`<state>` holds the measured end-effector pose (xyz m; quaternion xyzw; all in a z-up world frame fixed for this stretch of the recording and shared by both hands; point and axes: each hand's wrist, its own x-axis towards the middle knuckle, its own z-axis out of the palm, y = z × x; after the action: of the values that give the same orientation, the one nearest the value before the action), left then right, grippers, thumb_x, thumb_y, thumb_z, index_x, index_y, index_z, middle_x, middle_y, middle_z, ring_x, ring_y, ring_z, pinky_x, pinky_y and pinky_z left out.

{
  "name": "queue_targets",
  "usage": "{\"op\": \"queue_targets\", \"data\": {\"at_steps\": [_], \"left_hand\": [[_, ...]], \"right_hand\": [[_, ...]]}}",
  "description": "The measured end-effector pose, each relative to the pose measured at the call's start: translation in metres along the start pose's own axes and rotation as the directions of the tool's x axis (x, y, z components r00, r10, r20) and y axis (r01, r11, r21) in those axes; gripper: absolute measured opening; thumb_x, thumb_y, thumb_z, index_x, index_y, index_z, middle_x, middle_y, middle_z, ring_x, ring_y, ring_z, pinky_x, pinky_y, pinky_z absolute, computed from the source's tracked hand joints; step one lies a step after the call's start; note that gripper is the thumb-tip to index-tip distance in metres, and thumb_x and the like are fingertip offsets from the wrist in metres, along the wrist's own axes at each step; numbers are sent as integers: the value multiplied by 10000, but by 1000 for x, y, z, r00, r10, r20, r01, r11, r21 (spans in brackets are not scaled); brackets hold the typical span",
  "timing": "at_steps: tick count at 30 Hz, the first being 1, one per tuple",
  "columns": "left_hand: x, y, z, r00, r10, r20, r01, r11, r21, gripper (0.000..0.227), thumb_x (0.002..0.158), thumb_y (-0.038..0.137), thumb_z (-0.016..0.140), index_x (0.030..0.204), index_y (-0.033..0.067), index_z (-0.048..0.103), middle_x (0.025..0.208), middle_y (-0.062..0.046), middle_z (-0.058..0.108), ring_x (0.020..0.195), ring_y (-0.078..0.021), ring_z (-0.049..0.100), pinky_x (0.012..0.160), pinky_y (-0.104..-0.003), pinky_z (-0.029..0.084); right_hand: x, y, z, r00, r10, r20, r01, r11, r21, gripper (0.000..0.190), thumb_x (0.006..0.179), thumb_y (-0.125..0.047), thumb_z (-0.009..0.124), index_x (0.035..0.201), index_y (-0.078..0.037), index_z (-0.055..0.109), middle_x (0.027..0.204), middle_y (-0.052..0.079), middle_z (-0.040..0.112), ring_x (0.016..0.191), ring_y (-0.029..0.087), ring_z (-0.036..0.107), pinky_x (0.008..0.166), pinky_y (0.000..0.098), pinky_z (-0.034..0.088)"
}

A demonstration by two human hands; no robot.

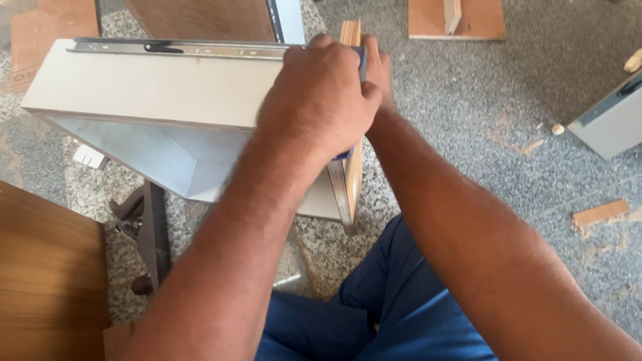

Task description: The person uses a handheld trimming tool to shave and smooth the edges of a wooden drawer and a piece of wood paneling while sitting on the floor.

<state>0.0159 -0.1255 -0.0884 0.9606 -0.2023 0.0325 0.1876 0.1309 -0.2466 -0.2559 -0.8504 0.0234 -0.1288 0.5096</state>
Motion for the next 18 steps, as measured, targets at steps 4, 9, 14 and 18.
{"op": "queue_targets", "data": {"at_steps": [4, 9, 14, 18], "left_hand": [[-4, -2, 4, 998, -15, -54, 16, 1000, 7, 368, 886, 284, 732, 1078, -29, 720, 1119, -209, 659, 1028, -339, 649, 816, -444, 608], [-4, 10, -3, 998, -33, -57, 32, 999, -11, 374, 870, 275, 776, 1113, -2, 713, 1144, -190, 673, 1049, -301, 666, 879, -426, 604], [-50, 30, -30, 992, 18, -129, -18, 1000, 4, 270, 901, 203, 705, 1075, -4, 706, 1071, -195, 668, 971, -365, 643, 886, -465, 550], [-77, 25, -20, 997, -40, -59, 42, 999, 28, 313, 855, 202, 696, 1064, -31, 690, 1017, -187, 654, 933, -357, 638, 827, -450, 564]], "right_hand": [[0, 14, 3, 999, 45, -12, -43, 990, 134, 570, 934, -432, 611, 1387, -124, 453, 1209, 202, 537, 1127, 357, 536, 942, 478, 492], [4, 33, 7, 973, -215, -80, 213, 977, -27, 673, 885, -432, 676, 1406, -96, 414, 1226, 250, 517, 1133, 407, 508, 940, 507, 484], [21, 36, 16, 976, 209, -62, -147, 841, 520, 551, 1034, -452, 440, 1314, 5, 564, 1282, 217, 527, 1151, 328, 582, 971, 431, 537], [22, 36, 21, 939, 345, -8, -230, 644, 730, 630, 952, -475, 473, 1290, 55, 518, 1184, 220, 582, 1066, 317, 596, 899, 434, 540]]}}
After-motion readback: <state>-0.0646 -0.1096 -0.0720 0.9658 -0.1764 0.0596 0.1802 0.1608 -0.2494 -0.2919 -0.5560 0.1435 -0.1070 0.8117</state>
